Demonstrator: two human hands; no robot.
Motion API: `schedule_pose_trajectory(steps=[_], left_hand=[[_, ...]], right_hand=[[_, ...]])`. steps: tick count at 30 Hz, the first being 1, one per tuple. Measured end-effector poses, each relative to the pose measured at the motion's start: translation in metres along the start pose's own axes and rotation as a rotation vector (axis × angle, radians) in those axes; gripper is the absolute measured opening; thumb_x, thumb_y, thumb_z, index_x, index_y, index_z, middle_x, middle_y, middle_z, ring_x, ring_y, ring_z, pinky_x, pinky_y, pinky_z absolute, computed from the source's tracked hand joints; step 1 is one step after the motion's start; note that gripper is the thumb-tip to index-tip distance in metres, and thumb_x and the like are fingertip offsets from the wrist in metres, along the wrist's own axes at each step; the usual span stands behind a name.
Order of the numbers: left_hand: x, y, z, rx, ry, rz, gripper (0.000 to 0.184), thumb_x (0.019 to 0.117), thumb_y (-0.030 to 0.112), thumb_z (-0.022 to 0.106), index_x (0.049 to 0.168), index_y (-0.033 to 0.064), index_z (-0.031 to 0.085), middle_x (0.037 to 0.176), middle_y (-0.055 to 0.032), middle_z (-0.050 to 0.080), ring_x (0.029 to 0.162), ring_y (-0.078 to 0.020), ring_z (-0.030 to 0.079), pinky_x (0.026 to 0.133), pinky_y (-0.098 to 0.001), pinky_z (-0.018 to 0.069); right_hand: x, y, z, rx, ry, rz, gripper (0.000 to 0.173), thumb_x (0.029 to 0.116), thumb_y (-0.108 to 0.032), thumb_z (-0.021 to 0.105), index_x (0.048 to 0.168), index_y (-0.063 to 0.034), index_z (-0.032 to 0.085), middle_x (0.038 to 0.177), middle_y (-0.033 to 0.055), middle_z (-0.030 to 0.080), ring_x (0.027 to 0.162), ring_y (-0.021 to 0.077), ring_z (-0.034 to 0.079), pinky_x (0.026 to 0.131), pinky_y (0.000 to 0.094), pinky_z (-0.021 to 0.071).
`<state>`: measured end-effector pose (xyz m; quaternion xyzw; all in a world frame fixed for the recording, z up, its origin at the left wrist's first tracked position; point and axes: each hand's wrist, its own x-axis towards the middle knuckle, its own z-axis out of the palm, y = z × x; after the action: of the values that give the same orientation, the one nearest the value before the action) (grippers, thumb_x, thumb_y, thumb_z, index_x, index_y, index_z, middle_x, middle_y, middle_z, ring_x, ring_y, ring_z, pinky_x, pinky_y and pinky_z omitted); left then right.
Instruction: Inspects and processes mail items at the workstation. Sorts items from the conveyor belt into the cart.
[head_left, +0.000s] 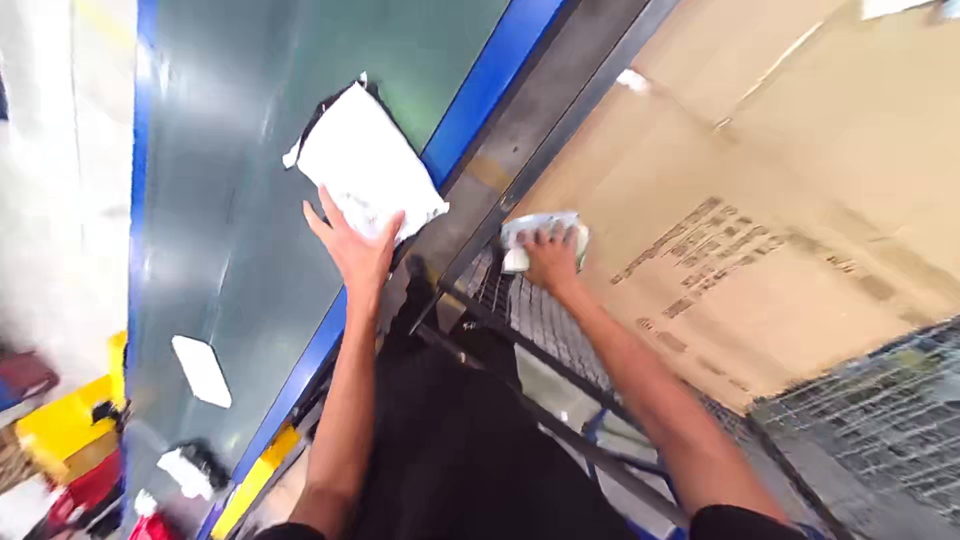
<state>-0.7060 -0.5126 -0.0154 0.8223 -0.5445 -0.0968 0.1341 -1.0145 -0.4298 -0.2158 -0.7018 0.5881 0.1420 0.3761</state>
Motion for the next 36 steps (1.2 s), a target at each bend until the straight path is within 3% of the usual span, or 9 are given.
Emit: schedule_pose_trajectory(steps=[7,10,13,16,18,21,27,31,36], left_hand=[[0.097,0.151,0.098,-0.146,-0.009,0.392,0.105,0.0781,0.064,0.078,0.16,0.0133,0.035,0.16,-0.0187,0.04,0.147,-0.0433,0.034,0.116,-0.0687,0.0258],[0.057,0.266,0.108,-0.202,-0.507,0.895,0.077,0.0823,0.038,0.083,0.149,0.0144,0.053,0.147,-0.0136,0.057,0.136,-0.0332,0.052,0.113,-0.0581,0.0408],[-0.025,0.321,0.067,-0.184,-1.137,1.161,0.053,0.0912,0.034,0.078,0.139,0.0162,0.064,0.13,-0.0095,0.069,0.121,-0.0262,0.065,0.105,-0.0504,0.0507],[-0.07,0.289,0.01,-0.344,-1.241,1.05,0.044,0.0898,0.027,0.079,0.132,0.0189,0.069,0.12,-0.0025,0.073,0.111,-0.0182,0.067,0.095,-0.0419,0.0542],[-0.064,0.219,-0.004,-0.554,-0.886,0.87,0.045,0.0904,0.019,0.077,0.134,0.0148,0.069,0.127,-0.0006,0.072,0.121,-0.0134,0.064,0.106,-0.0337,0.049],[-0.013,0.05,-0.037,-0.448,-0.193,0.464,0.035,0.0937,0.009,0.069,0.128,0.0055,0.069,0.129,-0.0075,0.069,0.124,-0.0157,0.062,0.109,-0.035,0.0501],[0.001,-0.29,-0.101,0.232,0.028,-0.457,0.098,0.0891,0.072,0.059,0.161,0.0104,0.033,0.168,-0.021,0.022,0.152,-0.0465,0.024,0.118,-0.0692,0.0232],[0.014,-0.275,-0.05,0.161,0.049,-0.437,0.087,0.0977,0.073,0.039,0.165,0.0207,0.023,0.173,-0.0131,0.008,0.156,-0.0473,0.006,0.115,-0.0794,0.0062],[0.1,-0.068,0.03,0.15,0.039,0.033,0.069,0.1037,0.061,0.034,0.163,0.0247,0.032,0.171,-0.0113,0.019,0.154,-0.0515,0.013,0.112,-0.0813,0.0106]], right_hand=[[-0.032,0.001,0.021,0.063,0.235,0.09,0.087,0.0668,-0.028,0.091,0.146,-0.0277,0.057,0.159,0.016,0.043,0.15,0.0498,0.025,0.114,0.0785,0.0202],[-0.038,-0.002,0.024,0.076,0.275,0.105,0.08,0.069,-0.022,0.089,0.143,-0.0207,0.06,0.155,0.0175,0.048,0.148,0.0494,0.03,0.114,0.0777,0.0227],[-0.046,-0.018,-0.001,0.153,0.163,0.185,0.058,0.0908,-0.019,0.071,0.144,-0.0023,0.055,0.143,0.026,0.056,0.137,0.0463,0.047,0.111,0.0675,0.0358],[-0.017,-0.014,0.001,0.139,0.003,0.15,0.046,0.1082,-0.02,0.044,0.146,0.0055,0.049,0.149,0.0264,0.051,0.143,0.0376,0.046,0.122,0.047,0.0311],[-0.006,-0.032,-0.032,-0.172,-0.443,0.108,0.052,0.1103,-0.027,0.041,0.153,0.0023,0.037,0.158,0.025,0.039,0.147,0.0374,0.037,0.12,0.0516,0.0287],[-0.03,-0.021,-0.017,-0.017,-0.099,0.013,0.051,0.0895,-0.01,0.071,0.134,0.0105,0.056,0.129,0.0483,0.05,0.116,0.0729,0.047,0.089,0.0897,0.0318],[-0.018,-0.029,-0.01,-0.037,0.113,-0.104,0.061,0.0894,0.006,0.063,0.148,-0.0065,0.051,0.146,0.0437,0.04,0.133,0.071,0.034,0.095,0.0904,0.0266],[-0.017,-0.016,0.002,-0.001,0.213,-0.191,0.071,0.0818,0.0,0.075,0.148,-0.01,0.052,0.146,0.034,0.048,0.134,0.0603,0.044,0.103,0.0826,0.0309],[-0.032,0.003,0.024,-0.024,0.121,-0.061,0.096,0.0703,-0.033,0.086,0.156,-0.0213,0.043,0.157,0.0232,0.042,0.147,0.0466,0.035,0.114,0.0753,0.0249]])
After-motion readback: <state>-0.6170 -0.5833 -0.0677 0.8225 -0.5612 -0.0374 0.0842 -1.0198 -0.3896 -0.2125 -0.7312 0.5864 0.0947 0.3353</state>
